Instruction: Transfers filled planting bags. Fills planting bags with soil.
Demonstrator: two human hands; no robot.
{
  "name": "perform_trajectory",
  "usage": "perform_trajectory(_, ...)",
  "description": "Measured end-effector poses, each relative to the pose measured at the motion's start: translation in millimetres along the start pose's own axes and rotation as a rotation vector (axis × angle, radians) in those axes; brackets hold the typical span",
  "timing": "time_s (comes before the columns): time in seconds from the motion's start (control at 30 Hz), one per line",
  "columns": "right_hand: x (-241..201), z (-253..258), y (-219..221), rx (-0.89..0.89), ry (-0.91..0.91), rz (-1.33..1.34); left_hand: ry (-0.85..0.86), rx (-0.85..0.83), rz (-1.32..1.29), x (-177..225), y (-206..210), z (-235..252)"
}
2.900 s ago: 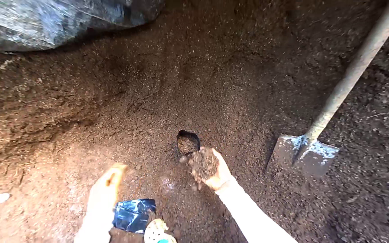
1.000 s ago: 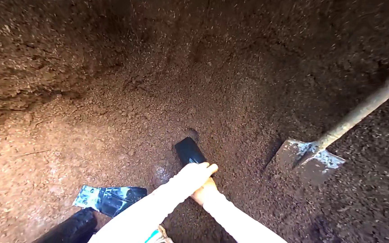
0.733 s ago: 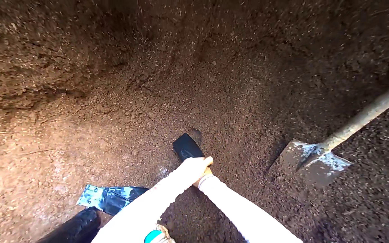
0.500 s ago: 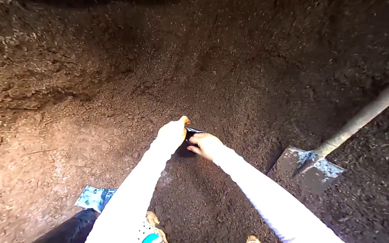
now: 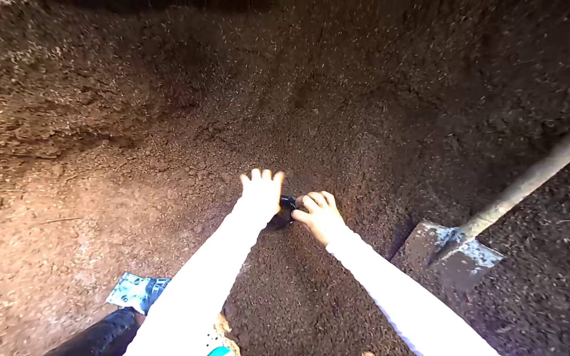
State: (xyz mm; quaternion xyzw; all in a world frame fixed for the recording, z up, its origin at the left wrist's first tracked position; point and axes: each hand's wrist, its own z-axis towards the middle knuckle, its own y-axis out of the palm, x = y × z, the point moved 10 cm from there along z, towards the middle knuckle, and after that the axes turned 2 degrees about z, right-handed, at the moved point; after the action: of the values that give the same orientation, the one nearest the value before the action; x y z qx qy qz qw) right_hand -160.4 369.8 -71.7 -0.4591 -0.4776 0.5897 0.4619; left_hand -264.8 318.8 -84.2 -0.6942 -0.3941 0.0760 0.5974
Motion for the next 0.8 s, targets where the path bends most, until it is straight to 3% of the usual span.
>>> perform_trajectory(0.07, -4, -5, -2, 0.009, 0.006, -0.014, 0.308, 0.066, 0.1, 31, 18, 19)
perform_trajectory(0.13, 2, -15, -9, 0.017, 0.064, -0.014, 0.496, -0.014, 0.179, 48, 32, 24)
perform_trajectory(0.2, 10, -28, -23, 0.03, 0.16, 0.069, 0.528, -0.107, 0.152, 51, 33, 16)
perform_trajectory(0.3, -18, -40, -46, 0.155, 0.169, 0.319, 0.515, -0.158, 0.044, 48, 34, -5)
perform_trajectory(0.37, -44, -40, -25, -0.077, 0.317, 0.518, 0.53, -0.142, 0.003, 47, 42, -18)
perform_trajectory(0.47, -62, -48, 33, -0.607, 0.594, 0.582, 0.565, -0.095, -0.014, 50, 54, -37)
perform_trajectory(0.57, -68, -59, 74, -0.725, 0.629, 0.482, 0.533, -0.18, -0.034, 59, 67, -57)
perform_trajectory(0.67, -80, -70, 102, -0.879, 0.594, 0.426, 0.47, -0.432, -0.045, 76, 82, -82)
perform_trajectory(0.73, -83, -73, 111, -0.939, 0.61, 0.406, 0.523, -0.399, -0.068, 80, 93, -89)
perform_trajectory(0.8, -82, -68, 114, -0.99, 0.622, 0.44, 0.49, -0.476, -0.08, 79, 96, -90)
